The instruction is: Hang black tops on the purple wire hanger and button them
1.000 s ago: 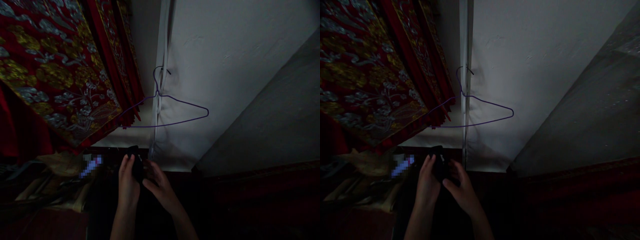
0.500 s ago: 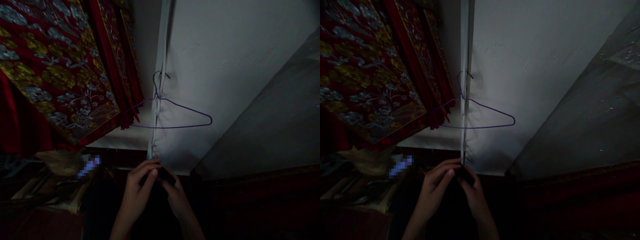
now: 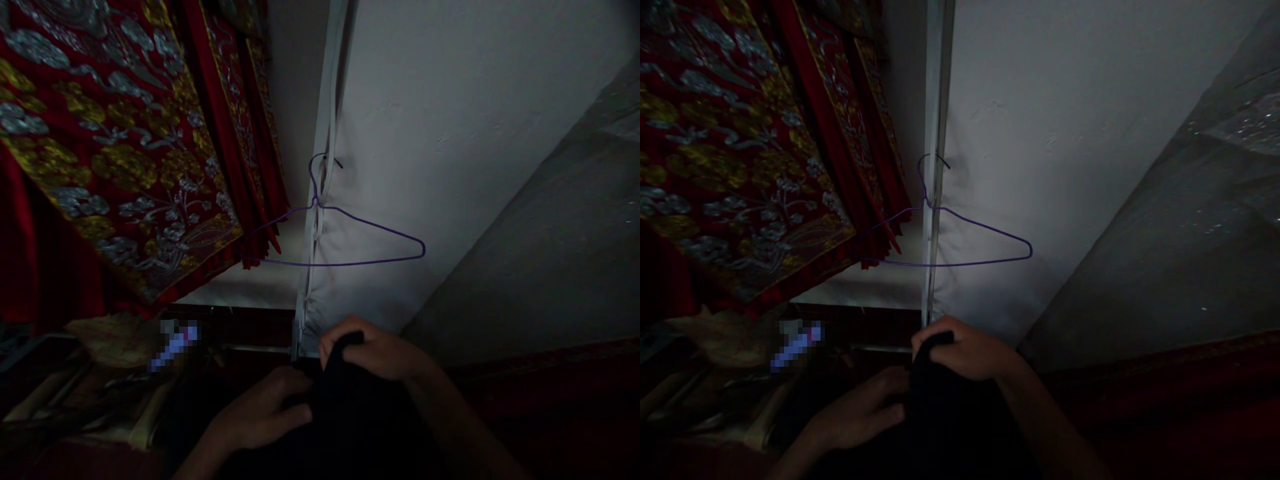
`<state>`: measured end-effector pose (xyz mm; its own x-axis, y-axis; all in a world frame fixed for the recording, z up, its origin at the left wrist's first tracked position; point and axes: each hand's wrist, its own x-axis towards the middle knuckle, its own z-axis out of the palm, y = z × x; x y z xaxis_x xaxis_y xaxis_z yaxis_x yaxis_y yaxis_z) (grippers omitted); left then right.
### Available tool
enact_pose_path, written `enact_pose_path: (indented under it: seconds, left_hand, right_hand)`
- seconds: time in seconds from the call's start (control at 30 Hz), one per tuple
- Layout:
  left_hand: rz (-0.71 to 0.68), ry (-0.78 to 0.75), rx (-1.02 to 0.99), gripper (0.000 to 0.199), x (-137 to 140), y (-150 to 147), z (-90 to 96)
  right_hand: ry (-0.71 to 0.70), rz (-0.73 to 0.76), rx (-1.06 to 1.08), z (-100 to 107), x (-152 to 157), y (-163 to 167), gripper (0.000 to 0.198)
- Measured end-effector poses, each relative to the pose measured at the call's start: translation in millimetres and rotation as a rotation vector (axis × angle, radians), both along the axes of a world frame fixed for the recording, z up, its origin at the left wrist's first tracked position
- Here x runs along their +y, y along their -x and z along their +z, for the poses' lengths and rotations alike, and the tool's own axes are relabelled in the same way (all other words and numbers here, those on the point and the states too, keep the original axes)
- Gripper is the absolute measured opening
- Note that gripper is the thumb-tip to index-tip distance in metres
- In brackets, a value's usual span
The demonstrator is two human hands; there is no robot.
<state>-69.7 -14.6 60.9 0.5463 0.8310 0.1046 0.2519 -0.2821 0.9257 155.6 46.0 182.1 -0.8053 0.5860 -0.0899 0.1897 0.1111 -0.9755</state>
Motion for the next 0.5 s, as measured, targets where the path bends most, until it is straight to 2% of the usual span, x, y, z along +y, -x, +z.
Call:
enact_pose_path:
  seconds: [0.13, 0.23, 0.3, 0.37, 0.5]
  left_hand:
    - [-0.064, -0.122, 0.227, 0.042, 15, 1, 5.8]
    - [-0.036, -0.207, 0.35, 0.031, 30, 10, -1.1]
    - [0.027, -0.217, 0.423, 0.022, 39, 21, -6.8]
    - [0.109, -0.213, 0.415, 0.017, 45, 36, -9.5]
    - [0.261, -0.084, 0.103, 0.023, 50, 63, -5.7]
  right_hand:
    - [-0.202, 0.113, -0.085, 16, 9, 15, 0.017]
    - [-0.403, 0.084, -0.162, 25, 14, 10, 0.02]
    - [-0.55, -0.017, -0.192, 30, 22, 0, 0.022]
    - [-0.653, -0.165, -0.167, 31, 34, -11, 0.025]
    - [-0.76, -0.481, 0.001, 16, 65, -15, 0.031]
